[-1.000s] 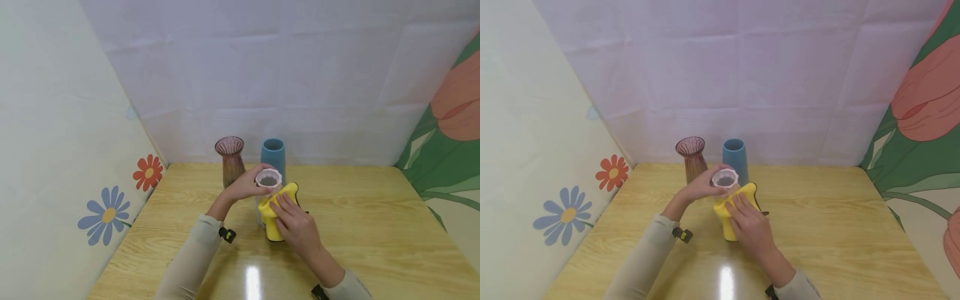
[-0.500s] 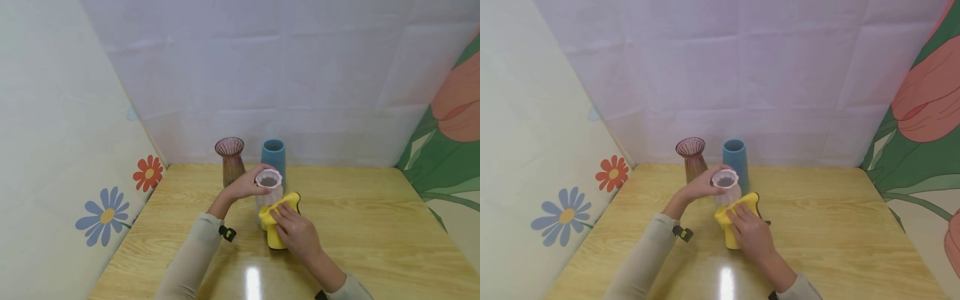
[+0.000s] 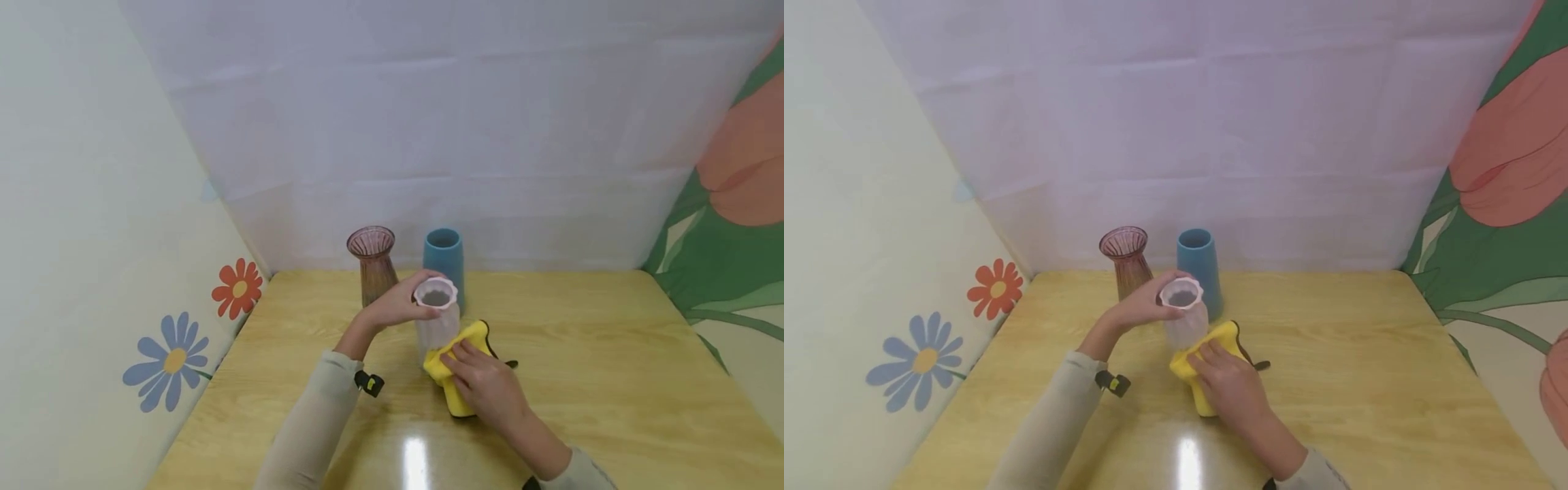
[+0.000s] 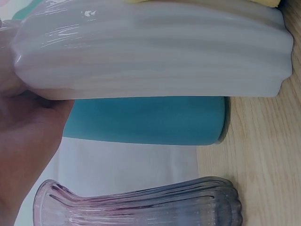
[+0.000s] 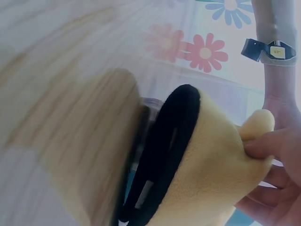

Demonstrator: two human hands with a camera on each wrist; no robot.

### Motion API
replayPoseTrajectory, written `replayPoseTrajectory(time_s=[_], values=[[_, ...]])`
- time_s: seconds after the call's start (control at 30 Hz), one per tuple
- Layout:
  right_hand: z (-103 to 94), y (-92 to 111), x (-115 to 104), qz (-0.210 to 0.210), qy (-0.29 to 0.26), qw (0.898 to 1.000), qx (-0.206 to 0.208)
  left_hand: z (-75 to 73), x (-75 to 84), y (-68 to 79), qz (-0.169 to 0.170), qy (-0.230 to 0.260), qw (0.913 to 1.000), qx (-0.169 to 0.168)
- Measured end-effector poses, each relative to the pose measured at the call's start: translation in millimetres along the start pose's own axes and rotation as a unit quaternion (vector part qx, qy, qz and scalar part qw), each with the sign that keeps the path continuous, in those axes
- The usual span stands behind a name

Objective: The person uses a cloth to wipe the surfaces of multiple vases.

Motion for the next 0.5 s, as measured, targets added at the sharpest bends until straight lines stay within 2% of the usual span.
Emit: replayPoseTrajectory(time_s=[0.13,0.37,0.5], values=[[1.6,1.3,-1.1,-0.007,-0.005,0.999,-0.032,-0.3,0.0,6.4,-0.006,0.005,1.0,0.002],[-3.3,3.2,4.7,-0.016,-0.032,0.998,-0.059,-1.2,1.5,3.4,0.002,0.006,0.9999,-0.013],[-6.7,2.8,10.2,-0.034,-0.05,0.995,-0.075,-3.8,0.5,0.5,0.01,0.046,0.9986,-0.026]])
Point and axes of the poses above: each hand's wrist, its own y-axis away from the middle knuckle, its own z-axis out of the palm, x = y × z, the point moved 2 cm from there along -y, towards the middle knuckle, and after that the axes turned 3 degrees about y, right-handed, at the moved point
